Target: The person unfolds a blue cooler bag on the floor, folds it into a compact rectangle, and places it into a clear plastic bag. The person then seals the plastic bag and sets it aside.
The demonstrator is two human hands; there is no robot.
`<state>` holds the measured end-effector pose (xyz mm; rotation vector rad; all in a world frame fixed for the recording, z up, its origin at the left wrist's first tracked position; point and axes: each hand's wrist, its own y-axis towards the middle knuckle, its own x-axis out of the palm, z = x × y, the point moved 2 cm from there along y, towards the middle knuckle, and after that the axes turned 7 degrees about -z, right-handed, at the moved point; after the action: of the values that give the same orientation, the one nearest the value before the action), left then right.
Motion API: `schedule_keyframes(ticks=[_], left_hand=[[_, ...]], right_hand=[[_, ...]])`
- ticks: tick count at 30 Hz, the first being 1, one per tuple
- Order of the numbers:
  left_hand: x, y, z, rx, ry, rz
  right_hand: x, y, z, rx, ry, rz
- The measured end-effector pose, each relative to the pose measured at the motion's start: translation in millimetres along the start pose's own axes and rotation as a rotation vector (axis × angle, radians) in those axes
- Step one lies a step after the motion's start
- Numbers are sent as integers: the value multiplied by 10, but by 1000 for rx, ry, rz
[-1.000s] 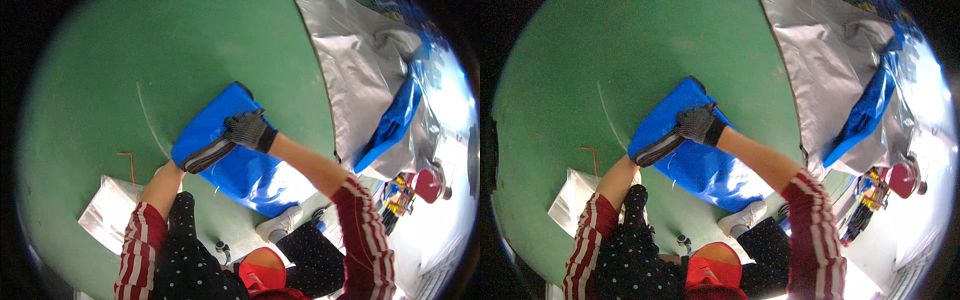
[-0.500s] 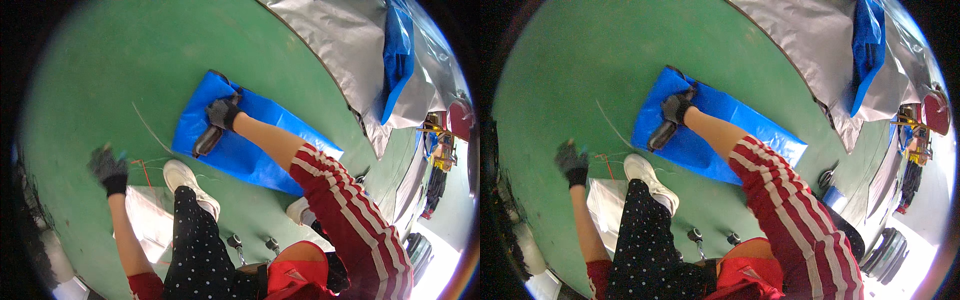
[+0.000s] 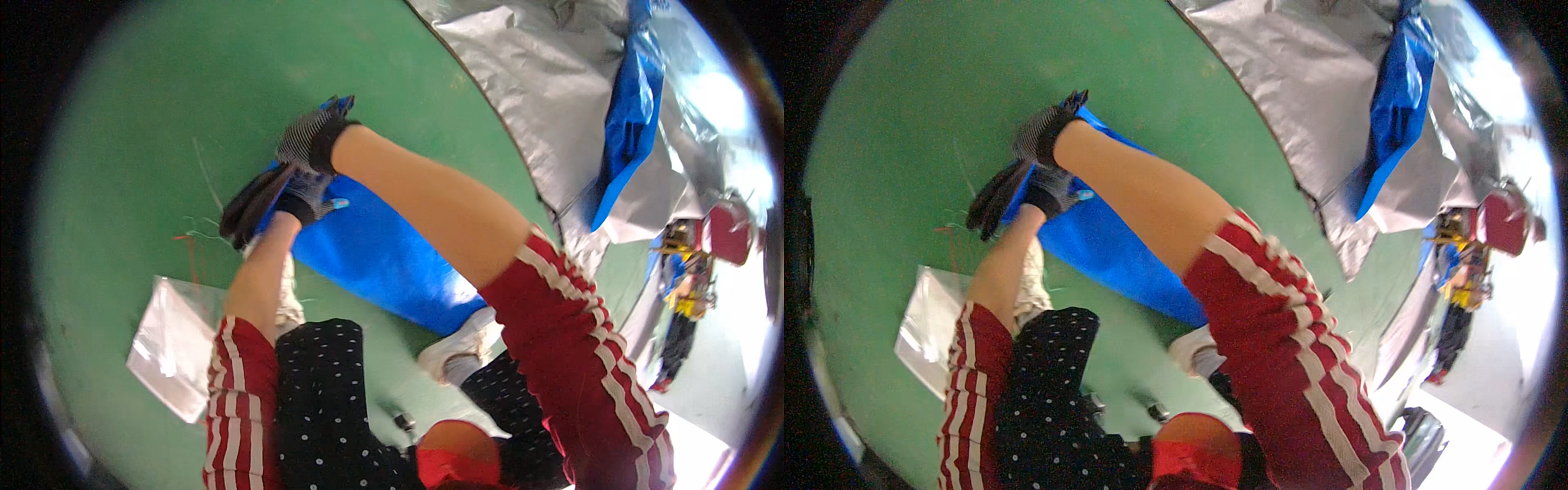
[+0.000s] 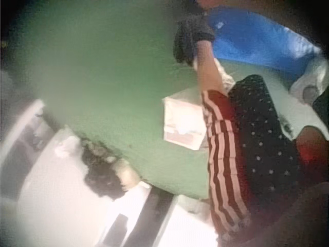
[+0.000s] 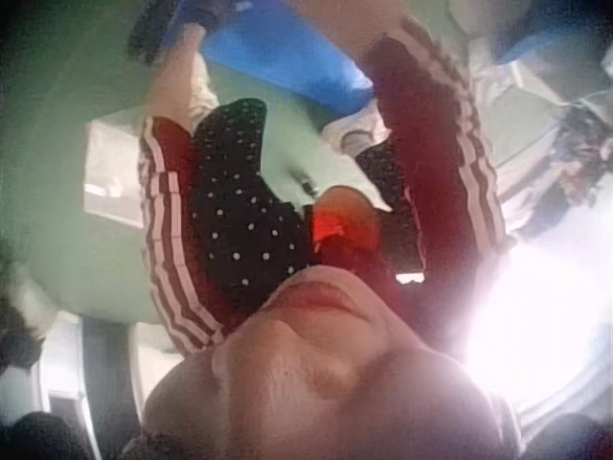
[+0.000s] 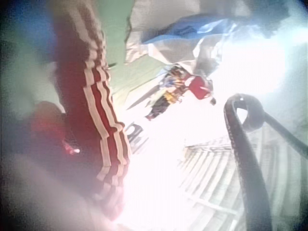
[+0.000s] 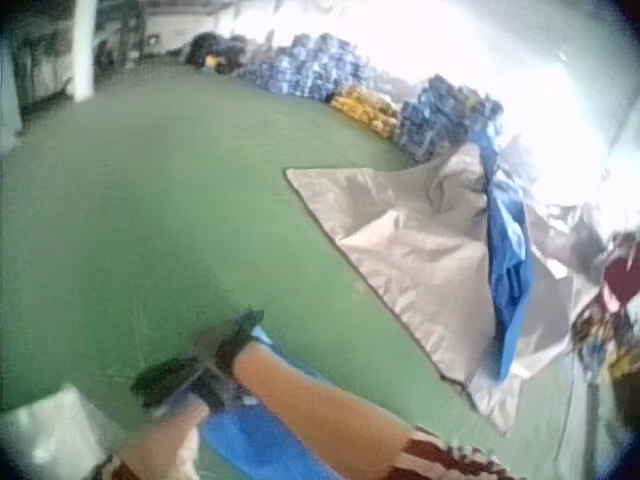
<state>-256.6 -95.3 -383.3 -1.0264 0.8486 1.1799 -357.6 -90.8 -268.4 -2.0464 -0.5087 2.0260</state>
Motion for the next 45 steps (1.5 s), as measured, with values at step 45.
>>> schedule_keyframes(ticks=[45], left_hand=[[443,-520,618,268,-121,-171]], right_hand=[[1472,-890,-258,578,407,381]])
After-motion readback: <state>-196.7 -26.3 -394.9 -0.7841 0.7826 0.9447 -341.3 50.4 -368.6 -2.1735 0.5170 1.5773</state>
